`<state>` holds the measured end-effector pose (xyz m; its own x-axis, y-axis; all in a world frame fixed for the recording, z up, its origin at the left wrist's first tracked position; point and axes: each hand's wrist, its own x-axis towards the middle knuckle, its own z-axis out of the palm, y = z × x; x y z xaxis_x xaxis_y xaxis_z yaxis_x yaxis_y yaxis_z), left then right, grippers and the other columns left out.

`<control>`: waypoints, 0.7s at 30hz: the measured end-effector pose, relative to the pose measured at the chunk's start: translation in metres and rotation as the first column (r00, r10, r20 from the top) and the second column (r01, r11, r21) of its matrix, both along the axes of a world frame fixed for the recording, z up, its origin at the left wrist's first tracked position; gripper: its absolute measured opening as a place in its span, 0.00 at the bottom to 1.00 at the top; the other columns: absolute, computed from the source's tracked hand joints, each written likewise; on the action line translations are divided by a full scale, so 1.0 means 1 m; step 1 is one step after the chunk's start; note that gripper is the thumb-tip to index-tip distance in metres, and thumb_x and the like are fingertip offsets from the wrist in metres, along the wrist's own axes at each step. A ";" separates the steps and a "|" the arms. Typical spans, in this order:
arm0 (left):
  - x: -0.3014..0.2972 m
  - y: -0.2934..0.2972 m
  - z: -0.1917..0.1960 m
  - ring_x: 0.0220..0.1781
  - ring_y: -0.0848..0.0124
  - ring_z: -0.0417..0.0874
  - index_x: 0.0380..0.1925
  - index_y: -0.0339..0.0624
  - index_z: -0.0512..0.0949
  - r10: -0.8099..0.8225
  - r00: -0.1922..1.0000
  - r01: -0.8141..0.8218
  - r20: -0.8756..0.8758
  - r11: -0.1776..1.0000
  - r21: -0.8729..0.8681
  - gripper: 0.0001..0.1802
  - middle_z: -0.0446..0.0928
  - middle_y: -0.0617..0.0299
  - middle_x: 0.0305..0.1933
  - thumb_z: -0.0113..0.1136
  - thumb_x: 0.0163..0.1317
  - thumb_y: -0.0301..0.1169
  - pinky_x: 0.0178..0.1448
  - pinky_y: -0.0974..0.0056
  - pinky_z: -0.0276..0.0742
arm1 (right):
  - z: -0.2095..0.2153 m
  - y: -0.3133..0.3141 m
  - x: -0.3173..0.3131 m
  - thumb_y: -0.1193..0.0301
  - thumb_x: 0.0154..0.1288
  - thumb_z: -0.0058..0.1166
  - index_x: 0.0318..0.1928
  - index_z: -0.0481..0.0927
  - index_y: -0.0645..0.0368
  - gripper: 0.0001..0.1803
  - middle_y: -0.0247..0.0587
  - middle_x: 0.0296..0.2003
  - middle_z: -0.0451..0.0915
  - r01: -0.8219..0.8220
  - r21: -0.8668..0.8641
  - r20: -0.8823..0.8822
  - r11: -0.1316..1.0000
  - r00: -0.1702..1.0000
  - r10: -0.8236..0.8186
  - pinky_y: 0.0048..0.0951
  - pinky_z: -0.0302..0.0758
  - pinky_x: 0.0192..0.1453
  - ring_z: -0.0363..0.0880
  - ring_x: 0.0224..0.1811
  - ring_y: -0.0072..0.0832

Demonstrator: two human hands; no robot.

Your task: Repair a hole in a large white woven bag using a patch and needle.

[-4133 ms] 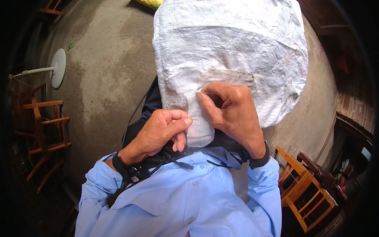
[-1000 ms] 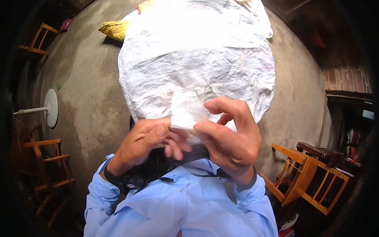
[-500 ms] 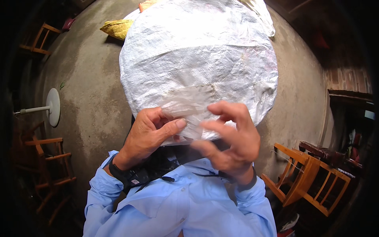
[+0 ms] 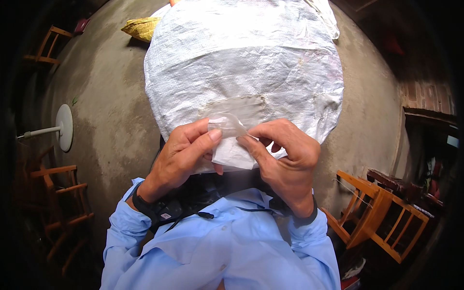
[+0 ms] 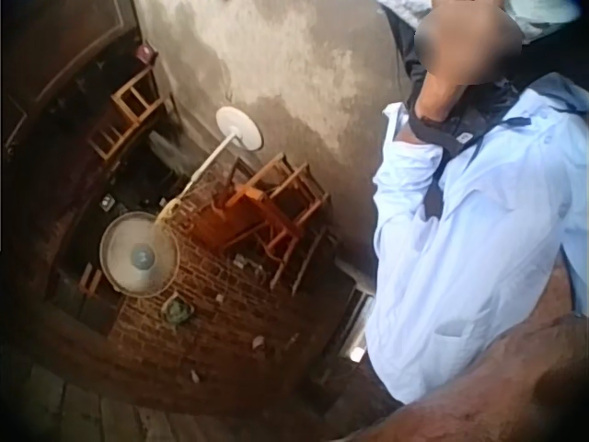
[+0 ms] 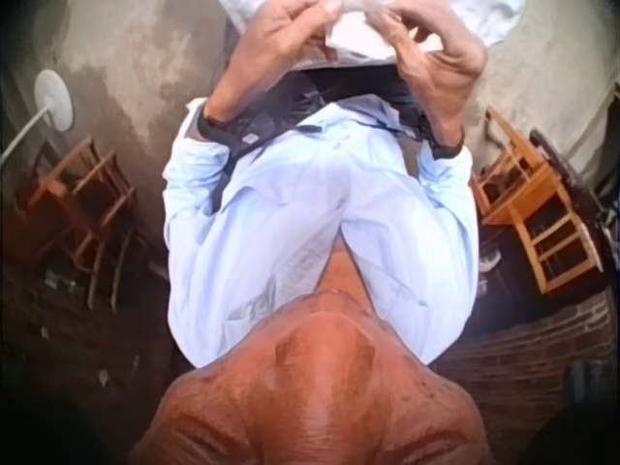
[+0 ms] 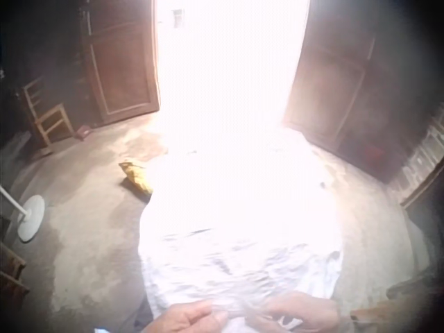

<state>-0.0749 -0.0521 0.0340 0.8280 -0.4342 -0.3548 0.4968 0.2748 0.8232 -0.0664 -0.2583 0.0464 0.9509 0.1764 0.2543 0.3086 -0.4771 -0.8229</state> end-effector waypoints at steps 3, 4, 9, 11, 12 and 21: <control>0.000 0.005 -0.002 0.34 0.79 0.78 0.47 0.30 0.79 -0.033 0.999 0.033 -0.009 0.999 -0.012 0.22 0.80 0.63 0.36 0.48 0.79 0.42 0.38 0.71 0.81 | 0.001 0.000 0.000 0.80 0.53 0.75 0.34 0.87 0.62 0.09 0.38 0.28 0.86 -0.018 -0.033 0.056 0.999 0.998 0.020 0.23 0.73 0.28 0.82 0.27 0.23; 0.000 0.006 -0.002 0.34 0.78 0.79 0.46 0.31 0.79 -0.027 0.999 0.026 -0.026 0.999 -0.035 0.22 0.80 0.63 0.36 0.48 0.78 0.42 0.38 0.71 0.81 | 0.003 0.000 -0.002 0.80 0.52 0.75 0.34 0.87 0.62 0.10 0.38 0.28 0.86 -0.019 -0.033 0.064 0.999 0.998 0.021 0.24 0.73 0.28 0.83 0.27 0.25; 0.000 0.008 -0.009 0.37 0.76 0.83 0.49 0.30 0.79 -0.022 0.999 0.019 -0.031 0.997 -0.081 0.22 0.82 0.60 0.39 0.45 0.81 0.40 0.40 0.68 0.85 | 0.004 -0.001 -0.001 0.79 0.50 0.76 0.33 0.86 0.62 0.11 0.41 0.28 0.85 -0.171 0.023 0.240 0.985 0.957 0.160 0.27 0.75 0.28 0.83 0.27 0.33; -0.002 0.005 -0.009 0.38 0.76 0.83 0.49 0.30 0.78 -0.017 0.998 0.013 -0.063 0.997 -0.070 0.21 0.82 0.60 0.39 0.44 0.81 0.40 0.40 0.69 0.85 | 0.005 -0.002 0.002 0.80 0.51 0.75 0.34 0.86 0.62 0.10 0.41 0.28 0.85 -0.227 0.045 0.208 0.973 0.955 0.213 0.26 0.74 0.28 0.83 0.26 0.30; -0.003 0.004 -0.009 0.38 0.76 0.83 0.50 0.30 0.78 -0.016 0.997 0.011 -0.079 0.998 -0.065 0.21 0.82 0.60 0.39 0.44 0.81 0.40 0.40 0.69 0.85 | 0.007 -0.002 0.002 0.80 0.52 0.75 0.34 0.87 0.62 0.09 0.41 0.28 0.85 -0.253 0.056 0.193 0.966 0.952 0.239 0.26 0.74 0.27 0.83 0.26 0.29; -0.006 0.002 -0.012 0.39 0.73 0.83 0.53 0.26 0.78 -0.036 0.998 0.028 -0.054 0.991 -0.130 0.26 0.82 0.54 0.45 0.44 0.81 0.43 0.45 0.67 0.85 | 0.009 0.010 0.002 0.82 0.53 0.72 0.32 0.87 0.61 0.07 0.38 0.26 0.84 -0.083 -0.046 0.061 0.996 0.995 0.085 0.24 0.71 0.25 0.80 0.24 0.23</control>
<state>-0.0808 -0.0500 0.0219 0.7935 -0.5055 -0.3389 0.5511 0.3605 0.7526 -0.0645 -0.2481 0.0551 0.9147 0.2672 0.3031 0.3992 -0.4820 -0.7799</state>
